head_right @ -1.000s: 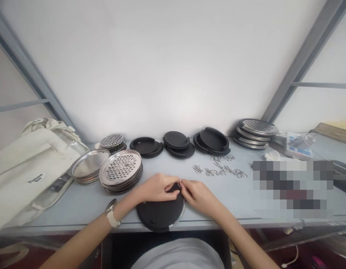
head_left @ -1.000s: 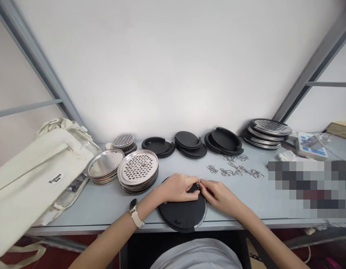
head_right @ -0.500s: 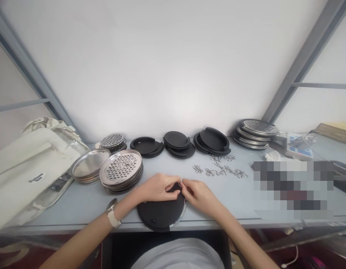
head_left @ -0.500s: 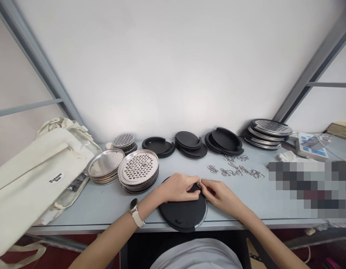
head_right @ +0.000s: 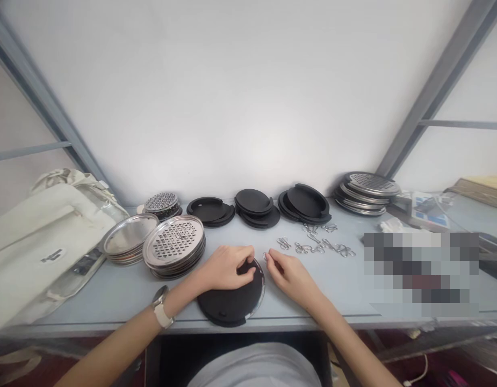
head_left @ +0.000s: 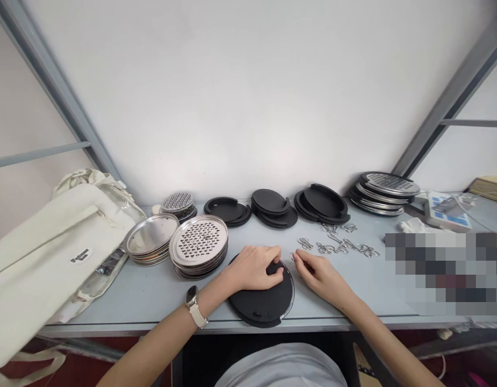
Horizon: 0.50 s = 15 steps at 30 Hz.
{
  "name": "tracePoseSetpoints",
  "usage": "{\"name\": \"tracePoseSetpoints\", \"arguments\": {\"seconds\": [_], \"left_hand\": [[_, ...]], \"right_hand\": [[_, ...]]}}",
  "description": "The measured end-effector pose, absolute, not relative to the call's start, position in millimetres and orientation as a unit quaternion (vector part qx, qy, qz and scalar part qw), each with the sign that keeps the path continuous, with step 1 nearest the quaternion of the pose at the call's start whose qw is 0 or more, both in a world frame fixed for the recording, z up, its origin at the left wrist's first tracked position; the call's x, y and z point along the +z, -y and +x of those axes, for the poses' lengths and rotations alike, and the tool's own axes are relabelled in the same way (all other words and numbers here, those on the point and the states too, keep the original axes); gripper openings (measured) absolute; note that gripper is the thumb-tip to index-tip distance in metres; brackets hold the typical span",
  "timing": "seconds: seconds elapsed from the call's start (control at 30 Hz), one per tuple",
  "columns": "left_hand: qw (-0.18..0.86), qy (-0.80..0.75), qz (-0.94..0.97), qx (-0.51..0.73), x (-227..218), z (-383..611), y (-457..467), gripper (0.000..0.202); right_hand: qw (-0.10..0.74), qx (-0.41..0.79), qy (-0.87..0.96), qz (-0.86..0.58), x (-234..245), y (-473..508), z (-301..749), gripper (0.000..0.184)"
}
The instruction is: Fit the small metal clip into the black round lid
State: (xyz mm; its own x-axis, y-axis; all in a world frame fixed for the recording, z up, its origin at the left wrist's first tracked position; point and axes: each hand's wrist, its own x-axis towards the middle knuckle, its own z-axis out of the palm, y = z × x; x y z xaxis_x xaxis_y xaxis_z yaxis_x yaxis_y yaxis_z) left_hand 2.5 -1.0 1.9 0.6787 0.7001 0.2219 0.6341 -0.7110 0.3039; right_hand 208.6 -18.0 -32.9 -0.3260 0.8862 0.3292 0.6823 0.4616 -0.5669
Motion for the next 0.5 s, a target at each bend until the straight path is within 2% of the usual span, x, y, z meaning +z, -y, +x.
{"name": "tracePoseSetpoints", "arguments": {"seconds": [0.5], "left_hand": [[0.11,-0.316,0.928,0.162,-0.5,2.2,1.0,0.014]], "right_hand": [[0.232,0.231,0.836,-0.441,-28.4,25.4,200.4,0.032]]}}
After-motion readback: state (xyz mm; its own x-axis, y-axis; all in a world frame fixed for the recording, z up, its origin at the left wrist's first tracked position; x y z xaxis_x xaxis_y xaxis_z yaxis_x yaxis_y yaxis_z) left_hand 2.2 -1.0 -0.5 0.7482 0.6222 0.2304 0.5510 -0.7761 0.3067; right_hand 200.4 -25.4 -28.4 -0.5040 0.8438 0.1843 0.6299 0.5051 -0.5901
